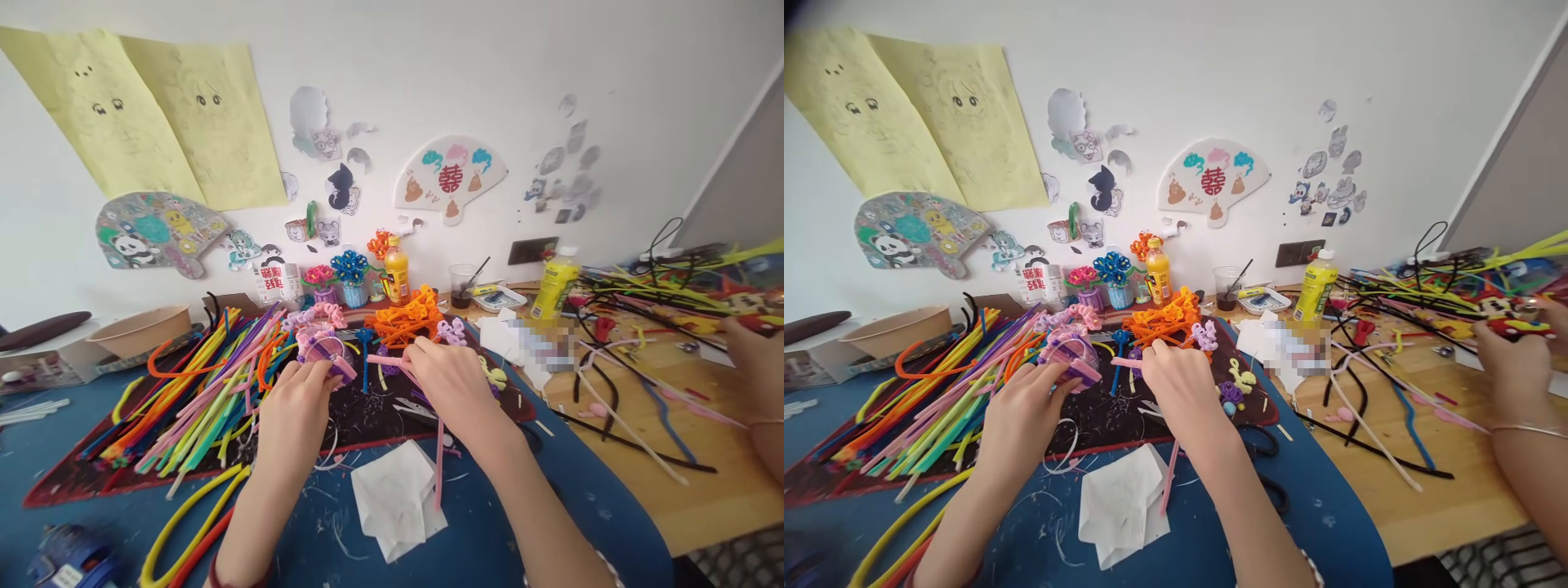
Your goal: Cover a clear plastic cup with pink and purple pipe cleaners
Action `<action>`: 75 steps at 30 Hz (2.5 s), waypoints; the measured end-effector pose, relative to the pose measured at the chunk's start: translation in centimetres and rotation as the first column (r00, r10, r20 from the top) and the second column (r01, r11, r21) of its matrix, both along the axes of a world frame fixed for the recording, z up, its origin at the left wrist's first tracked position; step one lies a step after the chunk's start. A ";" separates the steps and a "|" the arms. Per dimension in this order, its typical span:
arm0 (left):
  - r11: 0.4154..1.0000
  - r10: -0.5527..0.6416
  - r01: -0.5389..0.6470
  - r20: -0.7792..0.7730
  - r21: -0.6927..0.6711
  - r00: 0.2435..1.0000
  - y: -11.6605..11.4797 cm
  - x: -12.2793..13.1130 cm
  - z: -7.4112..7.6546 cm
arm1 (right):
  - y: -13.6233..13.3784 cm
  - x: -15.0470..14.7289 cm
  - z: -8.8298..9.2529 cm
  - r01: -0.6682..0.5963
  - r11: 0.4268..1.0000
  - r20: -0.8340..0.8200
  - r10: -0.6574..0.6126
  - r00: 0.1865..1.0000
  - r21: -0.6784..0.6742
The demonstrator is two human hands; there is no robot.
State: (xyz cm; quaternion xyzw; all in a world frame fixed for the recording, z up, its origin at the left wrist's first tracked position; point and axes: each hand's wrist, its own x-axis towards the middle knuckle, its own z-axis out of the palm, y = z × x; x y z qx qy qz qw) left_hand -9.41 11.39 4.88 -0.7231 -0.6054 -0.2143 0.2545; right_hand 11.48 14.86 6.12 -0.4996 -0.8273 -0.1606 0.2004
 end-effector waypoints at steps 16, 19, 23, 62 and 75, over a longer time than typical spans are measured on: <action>0.981 -0.115 0.124 -0.065 0.149 0.991 -0.3 0.6 0.0 | -0.1 -0.9 -0.5 -0.119 0.993 -0.003 0.119 0.993 0.026; 0.980 -0.129 0.140 -0.082 0.145 0.988 -0.4 0.7 0.1 | -0.1 -0.9 -0.7 -0.138 0.989 -0.004 0.138 0.990 0.048; 0.979 -0.131 0.149 -0.131 0.138 0.983 -0.4 1.0 0.0 | -0.2 -1.1 -0.8 -0.147 0.985 -0.021 0.150 0.989 0.089; 0.874 -0.422 0.484 0.562 0.042 0.711 -1.2 0.6 0.7 | -0.1 0.3 0.2 -0.544 0.838 -0.798 0.306 0.519 -0.032; 0.866 -0.364 0.499 0.718 0.028 0.593 -1.3 0.4 1.0 | -0.2 -0.6 -0.2 -0.647 0.752 -0.886 0.206 0.416 -0.129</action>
